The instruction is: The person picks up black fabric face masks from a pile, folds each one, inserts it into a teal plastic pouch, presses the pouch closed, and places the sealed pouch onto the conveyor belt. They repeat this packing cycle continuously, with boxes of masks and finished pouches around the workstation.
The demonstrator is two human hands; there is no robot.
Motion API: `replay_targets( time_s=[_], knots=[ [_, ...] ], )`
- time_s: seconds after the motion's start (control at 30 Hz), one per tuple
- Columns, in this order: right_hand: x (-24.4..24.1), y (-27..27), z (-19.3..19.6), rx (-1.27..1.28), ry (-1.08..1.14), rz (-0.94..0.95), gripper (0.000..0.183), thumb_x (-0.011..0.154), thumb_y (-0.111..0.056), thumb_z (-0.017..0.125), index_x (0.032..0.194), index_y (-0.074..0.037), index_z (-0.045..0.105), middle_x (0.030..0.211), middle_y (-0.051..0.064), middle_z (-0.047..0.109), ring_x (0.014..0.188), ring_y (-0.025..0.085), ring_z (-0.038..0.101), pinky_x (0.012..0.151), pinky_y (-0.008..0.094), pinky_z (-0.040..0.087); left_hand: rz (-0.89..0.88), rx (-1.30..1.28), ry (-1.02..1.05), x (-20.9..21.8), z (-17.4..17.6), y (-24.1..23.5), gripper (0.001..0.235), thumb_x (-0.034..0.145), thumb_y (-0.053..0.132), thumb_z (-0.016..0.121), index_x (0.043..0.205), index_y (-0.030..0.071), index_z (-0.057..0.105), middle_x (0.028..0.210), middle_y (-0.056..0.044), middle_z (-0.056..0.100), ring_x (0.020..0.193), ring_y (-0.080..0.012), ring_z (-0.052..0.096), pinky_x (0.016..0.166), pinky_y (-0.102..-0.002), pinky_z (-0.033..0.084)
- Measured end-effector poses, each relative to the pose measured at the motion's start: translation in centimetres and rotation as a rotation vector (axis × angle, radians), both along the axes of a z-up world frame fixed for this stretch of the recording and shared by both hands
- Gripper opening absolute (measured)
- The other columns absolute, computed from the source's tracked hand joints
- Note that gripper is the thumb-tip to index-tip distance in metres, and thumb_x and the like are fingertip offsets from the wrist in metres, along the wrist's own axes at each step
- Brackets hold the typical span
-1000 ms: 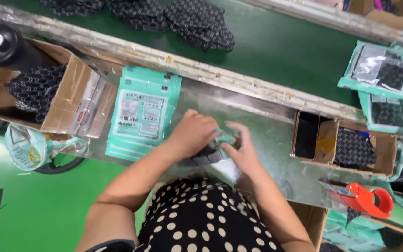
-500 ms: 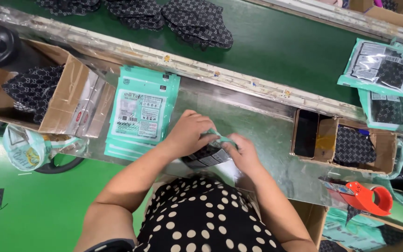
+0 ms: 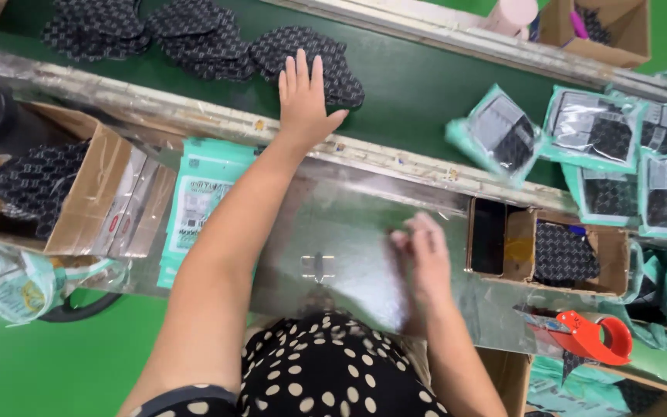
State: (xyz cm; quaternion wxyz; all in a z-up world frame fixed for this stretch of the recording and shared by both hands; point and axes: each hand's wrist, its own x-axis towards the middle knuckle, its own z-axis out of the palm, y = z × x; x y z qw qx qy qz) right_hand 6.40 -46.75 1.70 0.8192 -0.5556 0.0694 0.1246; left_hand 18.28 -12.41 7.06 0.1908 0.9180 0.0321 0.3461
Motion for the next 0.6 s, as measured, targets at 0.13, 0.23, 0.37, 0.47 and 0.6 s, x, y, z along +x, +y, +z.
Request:
replay_targets(
  time_s=[0.13, 0.23, 0.37, 0.47, 0.6],
  knots=[
    [-1.0, -1.0, -4.7, -0.048, 0.038, 0.228, 0.029, 0.103, -0.019, 0.062, 0.129, -0.005, 0.064, 0.116, 0.011, 0.066, 0.1, 0.021, 0.066, 0.094, 0.039, 0.053, 0.253, 0.284, 0.241, 8.0, -12.5, 3.4, 0.033, 0.098, 0.014, 0.07, 0.129, 0.004, 0.064, 0.119, -0.013, 0.067, 0.114, -0.031, 0.063, 0.106, -0.045, 0.043],
    [-1.8, -0.3, 0.2, -0.48, -0.424, 0.212, 0.033, 0.101, -0.018, 0.066, 0.13, -0.003, 0.064, 0.116, 0.013, 0.067, 0.107, 0.025, 0.065, 0.098, 0.04, 0.05, 0.096, 0.287, 0.327, 5.8, -7.8, 3.4, 0.009, 0.093, 0.009, 0.064, 0.1, 0.011, 0.07, 0.095, -0.01, 0.07, 0.095, -0.0309, 0.067, 0.088, -0.045, 0.05],
    [-0.7, 3.4, 10.5, -1.019, -1.077, -0.039, 0.048, 0.091, -0.023, 0.073, 0.128, 0.003, 0.057, 0.12, 0.026, 0.059, 0.114, 0.039, 0.058, 0.103, 0.046, 0.044, -0.356, 0.235, 0.239, -3.7, 2.7, -2.3, 0.01, 0.085, 0.013, 0.065, 0.089, 0.012, 0.075, 0.085, -0.015, 0.072, 0.083, -0.0367, 0.069, 0.076, -0.052, 0.053],
    [0.5, 2.1, 6.9, -1.172, -1.159, 0.011, 0.051, 0.084, -0.021, 0.078, 0.128, -0.002, 0.06, 0.121, 0.023, 0.062, 0.115, 0.04, 0.058, 0.105, 0.044, 0.042, -0.936, -0.001, 0.405, -12.6, 7.1, -5.9, 0.045, 0.075, 0.011, 0.071, 0.12, 0.012, 0.071, 0.12, -0.012, 0.071, 0.115, -0.0365, 0.064, 0.102, -0.048, 0.049],
    [-0.5, 2.0, 1.6, -0.855, -0.872, 0.343, 0.058, 0.083, -0.019, 0.082, 0.136, -0.012, 0.06, 0.121, 0.009, 0.072, 0.121, 0.027, 0.064, 0.117, 0.041, 0.045, -0.866, -0.406, 0.23, -17.2, -0.2, -5.7, 0.08, 0.078, 0.019, 0.084, 0.149, 0.011, 0.048, 0.144, -0.011, 0.06, 0.135, -0.034, 0.055, 0.118, -0.045, 0.042]
  ],
)
